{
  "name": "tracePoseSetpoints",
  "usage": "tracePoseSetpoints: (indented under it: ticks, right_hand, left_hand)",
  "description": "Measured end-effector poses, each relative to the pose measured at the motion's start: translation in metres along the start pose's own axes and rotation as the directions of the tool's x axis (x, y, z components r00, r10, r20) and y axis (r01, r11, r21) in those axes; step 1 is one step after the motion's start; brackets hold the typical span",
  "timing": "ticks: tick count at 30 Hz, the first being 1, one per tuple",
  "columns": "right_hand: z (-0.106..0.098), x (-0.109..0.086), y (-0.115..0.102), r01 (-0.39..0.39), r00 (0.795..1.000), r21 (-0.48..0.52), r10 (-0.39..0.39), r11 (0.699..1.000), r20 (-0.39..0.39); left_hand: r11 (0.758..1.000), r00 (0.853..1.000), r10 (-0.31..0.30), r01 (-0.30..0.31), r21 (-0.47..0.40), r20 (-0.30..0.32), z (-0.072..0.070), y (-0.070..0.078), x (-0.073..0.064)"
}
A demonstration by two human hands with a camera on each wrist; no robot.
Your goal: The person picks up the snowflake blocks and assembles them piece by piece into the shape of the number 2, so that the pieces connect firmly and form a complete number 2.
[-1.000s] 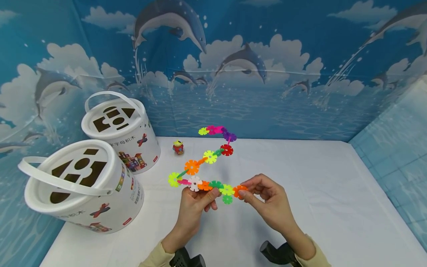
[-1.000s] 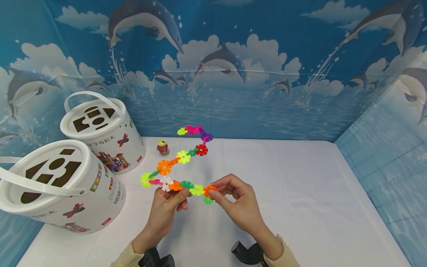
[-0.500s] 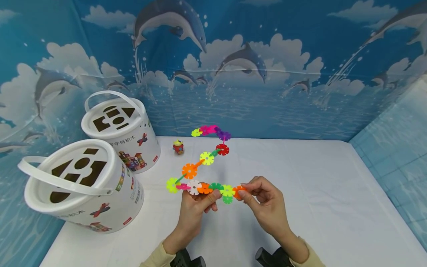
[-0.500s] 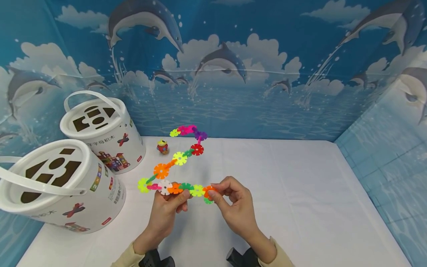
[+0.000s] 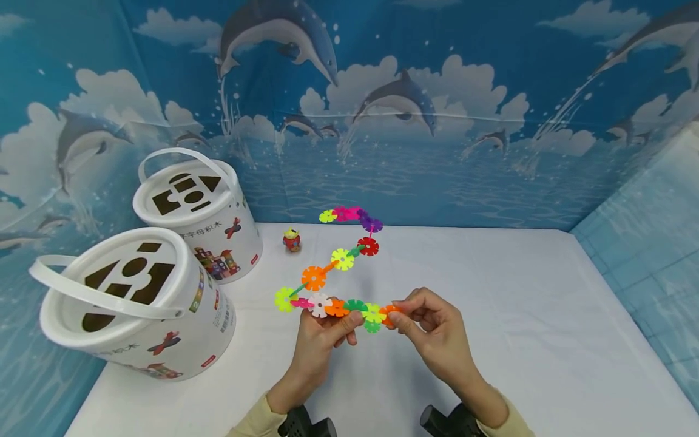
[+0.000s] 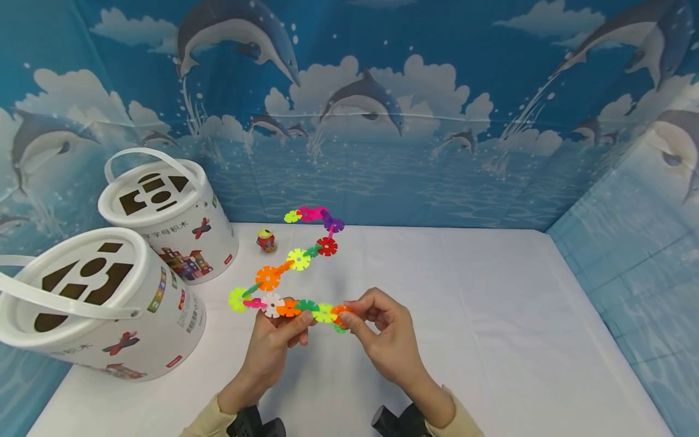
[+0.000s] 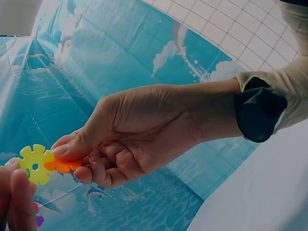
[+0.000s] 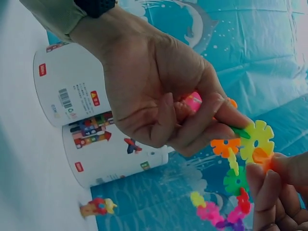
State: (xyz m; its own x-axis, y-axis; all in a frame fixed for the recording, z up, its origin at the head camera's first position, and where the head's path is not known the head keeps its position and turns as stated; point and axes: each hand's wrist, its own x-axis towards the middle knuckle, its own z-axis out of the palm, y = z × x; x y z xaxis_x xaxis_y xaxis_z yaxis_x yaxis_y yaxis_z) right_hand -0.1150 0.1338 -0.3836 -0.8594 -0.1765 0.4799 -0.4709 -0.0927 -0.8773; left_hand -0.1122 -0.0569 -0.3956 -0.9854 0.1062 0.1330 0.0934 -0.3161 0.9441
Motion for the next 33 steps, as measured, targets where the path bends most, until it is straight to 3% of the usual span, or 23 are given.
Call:
tracePoseSetpoints:
  ticks: [6,14,18,25,33]
  right_hand:
    - [-0.005,0.003,0.001,-0.008,0.999,0.011,0.008,1.0,0.041]
    - [-0.013,0.007,-0.004,-0.134,0.985,-0.116,0.145,0.984,0.092]
    - [-0.013,0.007,-0.004,-0.066,0.992,-0.18,0.084,0.981,0.097]
    - [-0.008,0.005,0.0,0.049,0.998,-0.2,-0.041,0.979,0.045]
    - [-0.003,0.002,0.004,0.052,0.999,-0.2,-0.054,0.978,-0.003]
  left_hand:
    - [1.0,1.0,0.028,-0.028,-0.001,0.013,-0.001,0.002,0.002]
    - [1.0,1.0,0.02,-0.02,0.019,0.01,-0.002,-0.001,0.002]
    - [0.999,1.0,0.018,-0.019,0.027,0.012,-0.001,-0.001,0.002]
    - [0.999,0.999,0.026,-0.027,0.03,0.025,-0.001,-0.003,0.004]
    - [0.997,0.994,0.054,-0.059,0.051,0.096,0.001,-0.01,0.002]
